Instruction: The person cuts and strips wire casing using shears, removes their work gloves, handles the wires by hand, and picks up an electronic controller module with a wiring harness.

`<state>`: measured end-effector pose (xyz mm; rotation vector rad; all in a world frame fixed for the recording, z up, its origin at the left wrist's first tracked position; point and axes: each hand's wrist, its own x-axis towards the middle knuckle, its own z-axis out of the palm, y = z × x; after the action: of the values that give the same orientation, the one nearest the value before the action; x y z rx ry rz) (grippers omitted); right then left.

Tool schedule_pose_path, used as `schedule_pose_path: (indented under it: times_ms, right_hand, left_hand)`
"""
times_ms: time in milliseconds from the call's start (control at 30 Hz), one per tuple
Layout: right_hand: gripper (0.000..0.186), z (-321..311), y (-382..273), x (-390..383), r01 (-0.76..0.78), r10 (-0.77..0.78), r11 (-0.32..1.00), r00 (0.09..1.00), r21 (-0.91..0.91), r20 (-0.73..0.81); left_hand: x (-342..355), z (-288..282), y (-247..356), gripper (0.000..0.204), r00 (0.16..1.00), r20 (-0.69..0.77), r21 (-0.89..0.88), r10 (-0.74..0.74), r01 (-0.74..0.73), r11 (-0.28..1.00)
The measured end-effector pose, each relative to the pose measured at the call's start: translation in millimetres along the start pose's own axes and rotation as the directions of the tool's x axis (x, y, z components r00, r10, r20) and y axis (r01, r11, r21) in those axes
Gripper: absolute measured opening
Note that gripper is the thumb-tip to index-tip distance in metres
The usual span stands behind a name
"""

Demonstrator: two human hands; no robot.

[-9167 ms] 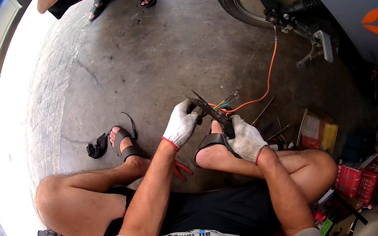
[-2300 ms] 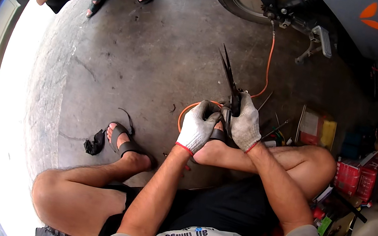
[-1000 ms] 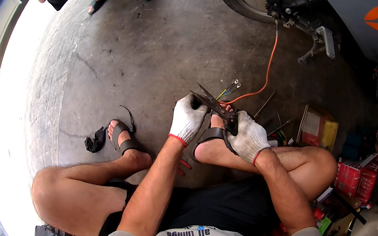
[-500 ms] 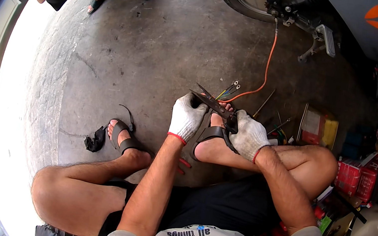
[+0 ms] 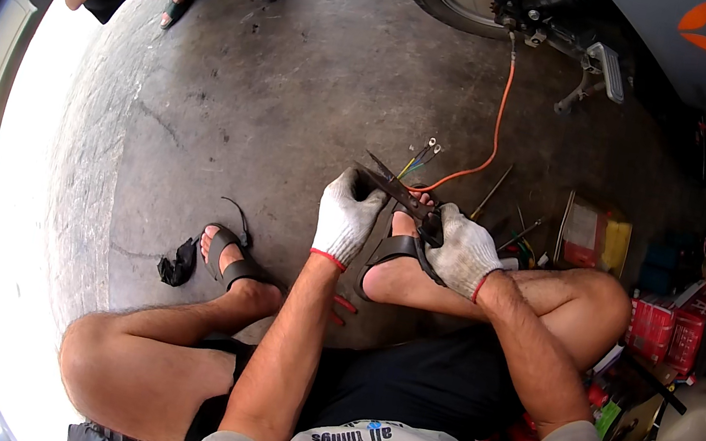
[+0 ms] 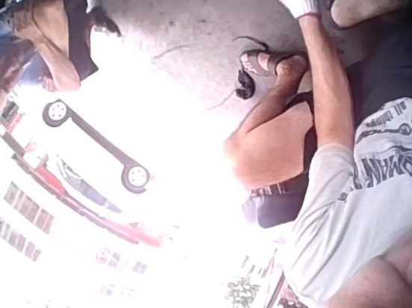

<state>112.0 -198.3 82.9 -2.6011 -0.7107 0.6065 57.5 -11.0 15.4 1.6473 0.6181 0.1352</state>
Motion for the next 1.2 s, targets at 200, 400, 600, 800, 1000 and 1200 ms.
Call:
schedule_pose_path:
  times_ms: [200,400,600,800,1000,1200]
  right_hand:
    - [0.031,6,1,-1,0.042,-0.040,0.997,0.999,0.060,-0.035]
    - [0.035,10,-2,-1,0.079,-0.073,0.991,0.996,0.110,-0.058]
    - [0.041,8,-2,-1,0.042,-0.040,0.994,0.999,0.098,-0.017]
    - [0.039,6,-5,-1,0.009,-0.009,0.998,1.000,0.061,-0.011]
    - [0.037,11,4,1,0.040,-0.039,0.998,0.999,0.042,-0.027]
    - [0.031,7,7,0,0.157,-0.167,0.981,0.982,0.115,0.090]
  left_hand:
    - [-2,5,-1,0.007,0.999,-0.045,-0.023,0.027,-0.028,0.999]
    - [-3,7,-5,0.005,0.992,-0.079,-0.037,0.097,-0.101,0.994]
    - [-3,9,-4,0.005,0.993,-0.094,-0.009,0.075,-0.076,0.997]
    - [-3,8,-3,0.006,0.992,-0.091,-0.014,0.086,-0.088,0.996]
    - [-2,5,3,0.007,0.995,-0.056,-0.012,0.079,-0.080,0.997]
    - [-3,-3,16,0.007,0.999,0.049,-0.110,-0.011,0.016,0.994]
